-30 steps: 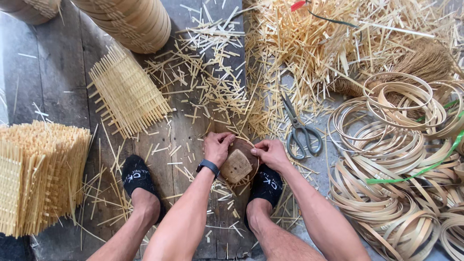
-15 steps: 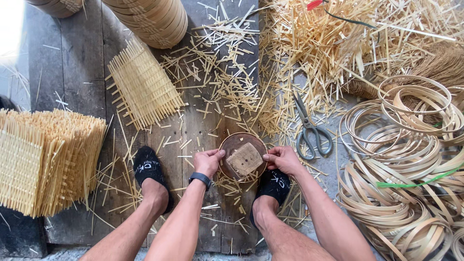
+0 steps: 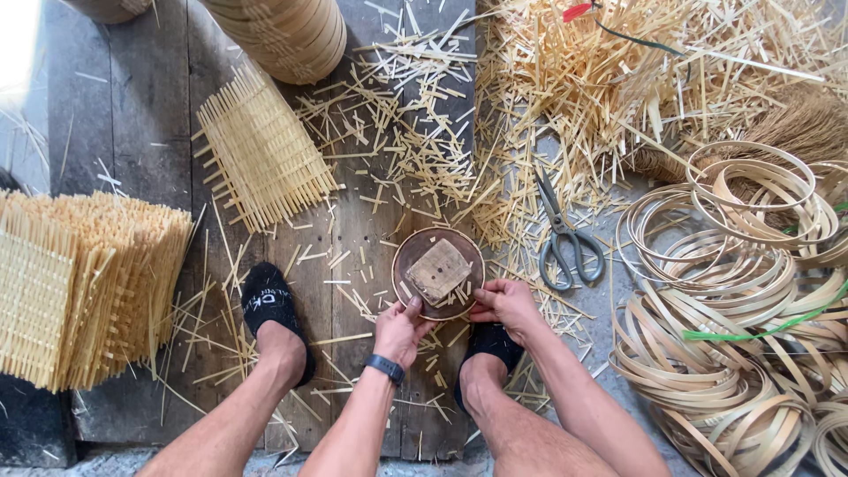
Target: The person sits on the floor and repeatedly trims the edges of woven bamboo mats using shears and a wooden block, then attaches a bamboo ring to the mat and stacks the finished pieces. The person handles bamboo mats, rings, and shears throughout the process.
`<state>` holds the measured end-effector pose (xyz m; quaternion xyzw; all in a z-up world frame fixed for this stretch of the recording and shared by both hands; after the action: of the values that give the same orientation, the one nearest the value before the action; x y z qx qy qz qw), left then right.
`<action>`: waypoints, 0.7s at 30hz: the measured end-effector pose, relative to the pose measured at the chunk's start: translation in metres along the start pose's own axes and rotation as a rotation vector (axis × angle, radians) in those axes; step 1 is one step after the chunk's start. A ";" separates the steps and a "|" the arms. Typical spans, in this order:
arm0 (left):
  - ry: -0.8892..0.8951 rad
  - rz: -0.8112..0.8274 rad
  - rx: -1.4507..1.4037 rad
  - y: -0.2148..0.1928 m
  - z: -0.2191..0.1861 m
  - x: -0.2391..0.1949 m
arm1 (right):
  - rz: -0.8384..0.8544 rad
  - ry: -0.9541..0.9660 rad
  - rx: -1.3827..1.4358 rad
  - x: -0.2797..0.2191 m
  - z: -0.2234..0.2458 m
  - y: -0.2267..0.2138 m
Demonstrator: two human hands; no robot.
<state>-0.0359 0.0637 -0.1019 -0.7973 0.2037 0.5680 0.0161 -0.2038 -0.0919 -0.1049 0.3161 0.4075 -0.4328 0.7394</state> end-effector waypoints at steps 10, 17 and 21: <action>0.245 -0.025 0.483 0.008 -0.058 -0.027 | 0.013 -0.128 -0.131 -0.018 0.023 0.009; 1.182 0.058 0.890 0.074 -0.095 -0.087 | 0.038 -0.282 -0.218 -0.069 0.062 0.052; 0.895 -0.082 0.916 0.100 -0.088 -0.087 | -0.040 -0.244 0.002 -0.073 0.056 0.073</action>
<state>-0.0151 -0.0233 0.0294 -0.8766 0.3822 0.0346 0.2903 -0.1414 -0.0789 -0.0065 0.2535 0.3201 -0.4833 0.7744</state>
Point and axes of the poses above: each hand's wrist, its own x-axis towards the middle knuckle, its own y-axis out of the palm, z = x × y, the point moved 1 cm from there along x, towards the middle knuckle, and after that the axes turned 3 degrees about -z, right-handed, at the moved point
